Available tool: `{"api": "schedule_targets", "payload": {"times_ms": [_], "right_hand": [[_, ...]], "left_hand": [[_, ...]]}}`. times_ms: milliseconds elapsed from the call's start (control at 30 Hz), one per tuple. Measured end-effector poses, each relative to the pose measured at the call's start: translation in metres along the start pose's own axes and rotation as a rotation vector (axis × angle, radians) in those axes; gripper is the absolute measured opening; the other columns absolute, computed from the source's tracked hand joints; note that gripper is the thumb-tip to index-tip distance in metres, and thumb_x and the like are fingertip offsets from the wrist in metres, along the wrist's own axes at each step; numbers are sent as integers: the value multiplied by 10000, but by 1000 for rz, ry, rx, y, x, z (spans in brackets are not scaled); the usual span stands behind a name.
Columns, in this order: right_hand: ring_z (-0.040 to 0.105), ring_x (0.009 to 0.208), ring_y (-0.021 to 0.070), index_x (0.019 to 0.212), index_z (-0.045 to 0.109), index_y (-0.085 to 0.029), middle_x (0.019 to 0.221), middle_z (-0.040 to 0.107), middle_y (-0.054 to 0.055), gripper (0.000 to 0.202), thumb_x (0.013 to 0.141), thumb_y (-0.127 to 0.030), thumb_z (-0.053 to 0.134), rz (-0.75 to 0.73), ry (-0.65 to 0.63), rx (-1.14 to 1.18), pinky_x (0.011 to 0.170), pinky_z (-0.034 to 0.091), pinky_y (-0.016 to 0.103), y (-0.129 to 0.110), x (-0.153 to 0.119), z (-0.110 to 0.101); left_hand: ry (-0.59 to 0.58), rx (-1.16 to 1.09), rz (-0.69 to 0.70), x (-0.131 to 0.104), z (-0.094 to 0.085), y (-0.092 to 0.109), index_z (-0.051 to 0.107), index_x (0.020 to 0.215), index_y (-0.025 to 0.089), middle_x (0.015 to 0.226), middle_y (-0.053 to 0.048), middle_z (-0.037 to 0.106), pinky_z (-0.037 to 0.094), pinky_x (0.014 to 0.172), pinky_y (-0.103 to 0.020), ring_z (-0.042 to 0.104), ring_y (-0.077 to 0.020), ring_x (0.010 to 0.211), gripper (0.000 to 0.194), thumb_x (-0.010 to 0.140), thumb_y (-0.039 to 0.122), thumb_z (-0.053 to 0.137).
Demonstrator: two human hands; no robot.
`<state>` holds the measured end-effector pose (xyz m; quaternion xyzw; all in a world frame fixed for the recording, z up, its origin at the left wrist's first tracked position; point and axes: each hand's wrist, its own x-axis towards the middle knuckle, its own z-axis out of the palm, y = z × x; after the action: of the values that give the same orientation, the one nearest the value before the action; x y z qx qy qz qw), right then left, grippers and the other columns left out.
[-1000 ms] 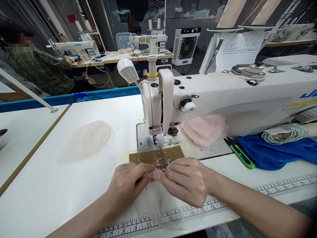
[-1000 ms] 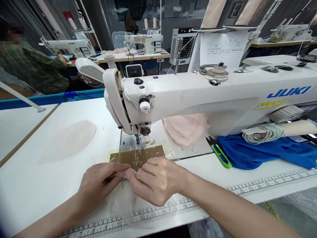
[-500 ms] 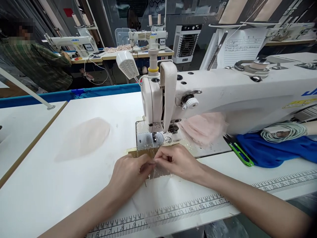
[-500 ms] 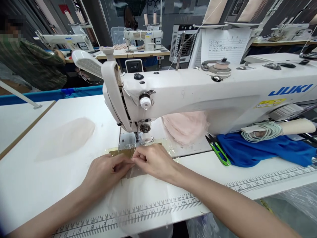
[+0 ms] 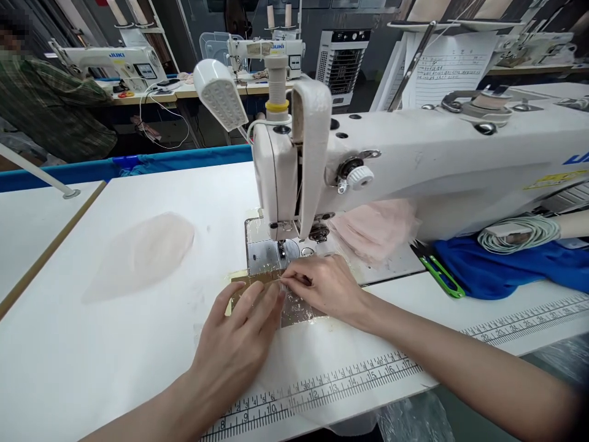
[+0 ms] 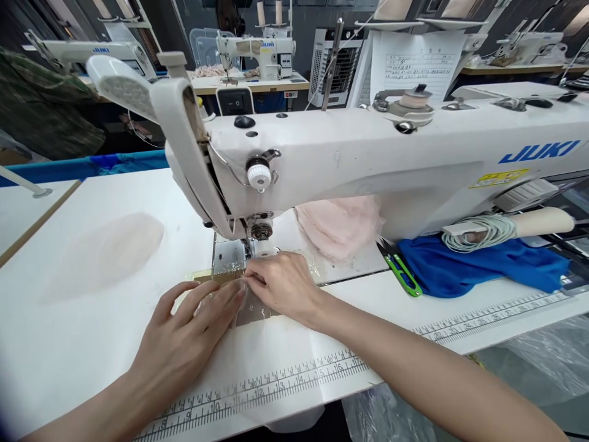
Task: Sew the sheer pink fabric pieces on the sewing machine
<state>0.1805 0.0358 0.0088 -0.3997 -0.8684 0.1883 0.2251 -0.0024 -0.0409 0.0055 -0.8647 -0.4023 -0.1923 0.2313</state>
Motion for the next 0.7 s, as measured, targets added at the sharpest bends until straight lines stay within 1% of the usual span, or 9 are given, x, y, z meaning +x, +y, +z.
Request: {"api": "schedule_targets", "payload": {"times_ms": [100,233,300,367,433,500,567,633,700], "right_hand": [[537,569,79,786,694,-205,693,658,-43,157,865,-178,561,-17,15,-43,543,298,228,4,-1,0],[568,651,134,1023,693,-226,829,696,6,192,919,-279,541,-141,41,-289,605,339,277,8,-5,-9],[581,699,191,925,716,-161,792,693,68,235,926,-296,524,-140,61,-499,644,357,327,7,-7,-18],[572,673,224,685,697,-131,668,661,108,338,925,-263,499,-85,90,-660,639,355,363,4,-10,-26],[567,663,224,643,684,-141,645,660,107,349,918,-201,478,-117,122,-676,619,354,366,0,-13,-28],[587,752,218,855,719,-143,821,714,91,261,921,-163,467,-223,139,-599,653,381,363,-3,-16,-24],[594,869,214,1085,672,-121,1052,702,90,269,938,-160,450,-291,114,-556,728,409,367,-5,-19,-15],[592,935,225,1154,633,-85,1140,674,108,299,960,-173,423,-290,68,-571,764,418,376,-4,-21,-7],[593,962,241,1152,628,-66,1142,672,127,321,981,-201,392,-267,47,-591,773,421,386,-3,-22,-2]], "left_hand": [[-42,-19,7,-1,0,0,644,1121,152,1152,-60,682,359,922,-426,589,-240,1010,365,865,-3,434],[-87,-87,-6,1,2,-4,630,1161,174,1213,-44,661,358,921,-420,595,-227,1065,355,913,45,411],[-91,-134,-30,5,4,-8,618,1187,181,1217,-40,660,355,932,-421,594,-228,1090,323,933,97,438],[-90,-177,-43,10,8,-12,613,1202,197,1200,-36,670,357,936,-416,599,-226,1094,307,945,140,455],[-88,-210,-43,15,11,-16,613,1205,205,1185,-34,678,360,938,-412,602,-225,1094,302,947,157,462],[-89,-225,-37,19,14,-19,626,1182,205,1170,-28,685,361,939,-414,598,-230,1105,291,946,155,464],[-94,-214,-36,20,16,-18,629,1174,192,1172,-26,684,359,939,-418,591,-239,1120,285,945,152,465],[-95,-182,-44,19,16,-17,606,1212,178,1182,-39,678,353,941,-421,583,-250,1135,294,950,185,471],[-98,-157,-52,18,14,-14,582,1249,170,1199,-64,667,345,952,-424,570,-262,1157,324,955,259,478]]}}
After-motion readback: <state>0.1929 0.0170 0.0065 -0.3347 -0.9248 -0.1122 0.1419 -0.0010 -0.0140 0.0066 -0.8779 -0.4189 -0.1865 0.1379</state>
